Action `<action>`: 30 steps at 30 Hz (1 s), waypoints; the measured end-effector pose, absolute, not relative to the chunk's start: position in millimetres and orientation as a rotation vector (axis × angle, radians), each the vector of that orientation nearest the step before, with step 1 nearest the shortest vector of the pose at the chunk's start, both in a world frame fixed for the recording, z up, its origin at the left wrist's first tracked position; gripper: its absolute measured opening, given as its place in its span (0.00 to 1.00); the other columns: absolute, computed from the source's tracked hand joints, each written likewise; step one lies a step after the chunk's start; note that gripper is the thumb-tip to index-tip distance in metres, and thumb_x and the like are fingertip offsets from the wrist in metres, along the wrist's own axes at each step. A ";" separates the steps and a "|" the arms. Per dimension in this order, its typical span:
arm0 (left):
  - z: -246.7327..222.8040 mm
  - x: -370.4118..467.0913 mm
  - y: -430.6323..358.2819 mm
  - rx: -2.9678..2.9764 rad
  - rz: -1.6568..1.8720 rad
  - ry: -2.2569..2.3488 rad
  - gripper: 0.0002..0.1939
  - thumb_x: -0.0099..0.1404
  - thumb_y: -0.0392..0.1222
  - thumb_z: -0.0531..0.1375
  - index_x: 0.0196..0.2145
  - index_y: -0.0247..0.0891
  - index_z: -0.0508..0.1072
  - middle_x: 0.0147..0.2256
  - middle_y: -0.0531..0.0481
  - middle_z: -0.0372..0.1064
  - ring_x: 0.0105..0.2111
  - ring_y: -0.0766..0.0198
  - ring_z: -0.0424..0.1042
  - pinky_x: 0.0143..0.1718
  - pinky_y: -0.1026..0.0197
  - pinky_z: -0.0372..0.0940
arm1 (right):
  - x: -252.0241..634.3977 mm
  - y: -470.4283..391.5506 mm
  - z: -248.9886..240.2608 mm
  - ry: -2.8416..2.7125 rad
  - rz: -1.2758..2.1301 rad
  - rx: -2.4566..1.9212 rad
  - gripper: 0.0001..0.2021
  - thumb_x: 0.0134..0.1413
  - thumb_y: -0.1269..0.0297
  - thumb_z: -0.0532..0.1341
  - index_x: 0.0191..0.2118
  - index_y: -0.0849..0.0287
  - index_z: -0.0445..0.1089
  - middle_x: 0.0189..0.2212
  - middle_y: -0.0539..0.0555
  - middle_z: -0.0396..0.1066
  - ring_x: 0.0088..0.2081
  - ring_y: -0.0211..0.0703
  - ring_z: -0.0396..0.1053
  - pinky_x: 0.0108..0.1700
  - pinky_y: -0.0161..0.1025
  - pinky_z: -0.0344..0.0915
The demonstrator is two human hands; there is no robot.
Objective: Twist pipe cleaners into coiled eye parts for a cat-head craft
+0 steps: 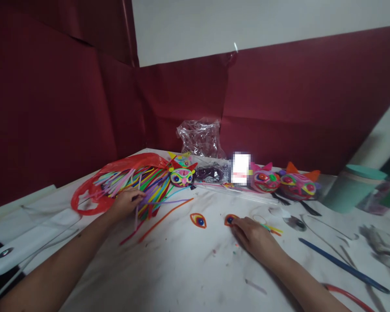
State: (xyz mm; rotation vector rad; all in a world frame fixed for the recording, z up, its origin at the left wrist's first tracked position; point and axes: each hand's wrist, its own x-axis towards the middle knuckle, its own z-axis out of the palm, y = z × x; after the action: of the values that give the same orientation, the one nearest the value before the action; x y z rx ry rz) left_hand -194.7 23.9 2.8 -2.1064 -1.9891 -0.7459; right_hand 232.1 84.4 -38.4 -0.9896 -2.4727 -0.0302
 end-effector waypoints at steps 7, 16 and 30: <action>9.6 -197.1 15.0 -2.123 -0.736 -1.911 0.14 0.60 0.38 0.52 0.41 0.41 0.73 0.39 0.49 0.73 0.41 0.60 0.68 0.45 0.59 0.59 | 236.3 89.5 -45.4 -2.511 -0.049 -1.001 0.12 0.58 0.61 0.49 0.42 0.57 0.66 0.33 0.57 0.71 0.33 0.46 0.70 0.33 0.40 0.66; -3.2 -193.7 19.2 -2.139 -0.562 -1.976 0.10 0.58 0.38 0.54 0.31 0.40 0.76 0.31 0.48 0.74 0.37 0.58 0.67 0.42 0.57 0.56 | 236.2 90.0 -48.2 -2.508 -0.063 -0.990 0.12 0.58 0.60 0.49 0.41 0.58 0.66 0.32 0.57 0.71 0.32 0.46 0.70 0.34 0.41 0.67; -3.1 -187.1 20.3 -2.021 -0.570 -2.149 0.08 0.53 0.44 0.59 0.29 0.39 0.75 0.29 0.50 0.73 0.34 0.59 0.69 0.38 0.60 0.58 | 236.3 92.4 -50.6 -2.461 -0.007 -0.985 0.12 0.57 0.60 0.50 0.40 0.57 0.68 0.31 0.56 0.72 0.31 0.46 0.70 0.33 0.40 0.66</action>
State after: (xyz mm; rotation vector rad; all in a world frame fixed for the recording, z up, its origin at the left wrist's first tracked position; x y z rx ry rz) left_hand -187.1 20.3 -3.1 -2.0206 -2.1486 -0.5705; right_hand 236.3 92.4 -50.6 -0.9855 -2.4611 -0.0066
